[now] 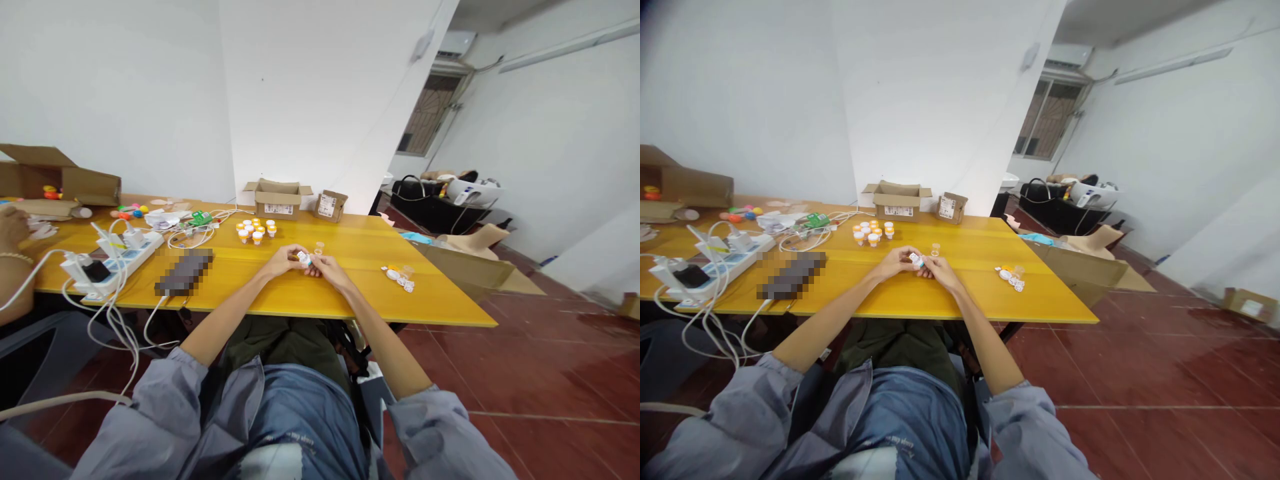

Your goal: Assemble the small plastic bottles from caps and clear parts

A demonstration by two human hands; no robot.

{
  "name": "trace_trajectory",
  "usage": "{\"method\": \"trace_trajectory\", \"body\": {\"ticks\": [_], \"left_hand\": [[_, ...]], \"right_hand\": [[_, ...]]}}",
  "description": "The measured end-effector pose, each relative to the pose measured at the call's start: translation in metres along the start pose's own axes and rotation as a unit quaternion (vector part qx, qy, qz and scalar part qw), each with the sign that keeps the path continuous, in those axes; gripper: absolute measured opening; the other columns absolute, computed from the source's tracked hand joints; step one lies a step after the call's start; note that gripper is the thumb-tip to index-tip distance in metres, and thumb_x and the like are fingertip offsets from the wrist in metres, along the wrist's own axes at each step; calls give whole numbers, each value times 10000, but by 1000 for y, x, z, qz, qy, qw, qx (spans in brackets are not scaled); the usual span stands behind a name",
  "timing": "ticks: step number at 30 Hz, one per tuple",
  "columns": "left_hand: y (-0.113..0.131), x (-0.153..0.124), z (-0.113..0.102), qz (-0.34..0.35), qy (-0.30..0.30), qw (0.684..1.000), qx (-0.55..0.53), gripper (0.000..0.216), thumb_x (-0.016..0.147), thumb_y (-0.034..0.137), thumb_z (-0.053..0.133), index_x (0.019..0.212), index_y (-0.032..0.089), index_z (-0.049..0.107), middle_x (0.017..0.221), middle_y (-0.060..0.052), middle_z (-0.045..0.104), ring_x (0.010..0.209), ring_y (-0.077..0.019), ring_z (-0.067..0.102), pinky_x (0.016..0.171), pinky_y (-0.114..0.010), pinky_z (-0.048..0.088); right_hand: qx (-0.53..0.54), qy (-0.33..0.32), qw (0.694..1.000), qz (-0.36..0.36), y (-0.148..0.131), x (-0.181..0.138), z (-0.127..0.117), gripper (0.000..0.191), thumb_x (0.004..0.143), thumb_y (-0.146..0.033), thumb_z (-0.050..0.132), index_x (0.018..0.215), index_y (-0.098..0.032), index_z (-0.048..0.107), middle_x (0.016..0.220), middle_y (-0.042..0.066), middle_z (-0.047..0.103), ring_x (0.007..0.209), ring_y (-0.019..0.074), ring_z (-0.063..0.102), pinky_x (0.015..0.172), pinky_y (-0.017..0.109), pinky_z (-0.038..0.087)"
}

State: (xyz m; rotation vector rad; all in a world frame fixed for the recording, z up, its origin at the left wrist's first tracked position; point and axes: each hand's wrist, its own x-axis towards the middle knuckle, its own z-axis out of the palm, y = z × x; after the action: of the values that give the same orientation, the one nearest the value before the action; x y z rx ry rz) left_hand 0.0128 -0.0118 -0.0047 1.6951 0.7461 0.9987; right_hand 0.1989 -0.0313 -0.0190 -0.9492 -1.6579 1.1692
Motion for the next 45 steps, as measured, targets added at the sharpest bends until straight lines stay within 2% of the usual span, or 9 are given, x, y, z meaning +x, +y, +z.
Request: {"method": "trace_trajectory", "body": {"ticks": [6,9,13,17,21,28,32,38,45], "left_hand": [[-2,0,-1,-1,18,1000,-15,413,569,333,860,906,168,686,881,-28,706,851,-173,648,822,-316,504],[-1,0,-1,0,41,999,-18,408,571,330,851,905,174,677,887,-28,705,855,-176,648,813,-316,510],[-3,2,-2,-15,90,995,-34,374,567,263,821,899,177,670,884,-17,699,828,-164,648,794,-308,519],[-5,4,-3,-35,122,991,-39,363,557,201,807,898,179,685,894,-17,702,813,-153,646,801,-302,525],[-7,6,-5,-34,130,991,-25,362,572,220,817,916,184,710,915,-20,710,842,-160,644,828,-305,522],[-8,5,-6,-41,142,989,-18,393,559,177,828,929,184,695,944,-22,699,851,-155,640,821,-298,526],[-8,3,-6,-34,142,989,-6,364,572,179,822,900,185,664,886,-6,686,839,-155,640,810,-296,526],[-9,5,-4,-29,142,989,1,302,574,113,774,841,184,651,832,7,698,835,-162,651,828,-306,522],[-15,8,-5,-19,140,990,13,286,577,104,760,847,176,698,824,5,731,810,-167,661,856,-325,526]], "right_hand": [[-61,38,997,-15,6,5,5,550,791,-735,563,608,-220,631,576,32,672,503,135,556,504,260,445],[-123,105,985,-65,9,4,5,467,835,-655,559,624,-243,628,610,21,666,581,171,595,602,298,499],[-214,247,936,-131,10,3,-2,284,874,-512,555,875,-261,686,921,73,710,881,246,656,844,378,529],[-292,317,896,-108,15,9,-14,384,887,-483,545,1167,-238,638,1233,145,612,1081,305,620,896,435,514],[-301,288,904,-92,26,25,-25,521,856,-537,605,1282,-237,595,1336,171,544,1085,339,619,869,462,519],[-317,257,910,-67,35,43,-31,146,785,-395,726,888,-293,710,1010,99,683,958,297,653,813,404,515],[-253,224,939,-62,23,41,-25,109,761,-356,715,788,-257,677,885,63,702,836,248,662,815,397,523],[-77,211,966,-130,6,32,-8,297,747,-471,704,940,-247,681,904,45,733,873,221,665,776,349,543],[-81,142,976,-146,-4,26,3,318,757,-444,718,1009,-252,685,1034,62,744,948,224,683,810,353,552]]}}
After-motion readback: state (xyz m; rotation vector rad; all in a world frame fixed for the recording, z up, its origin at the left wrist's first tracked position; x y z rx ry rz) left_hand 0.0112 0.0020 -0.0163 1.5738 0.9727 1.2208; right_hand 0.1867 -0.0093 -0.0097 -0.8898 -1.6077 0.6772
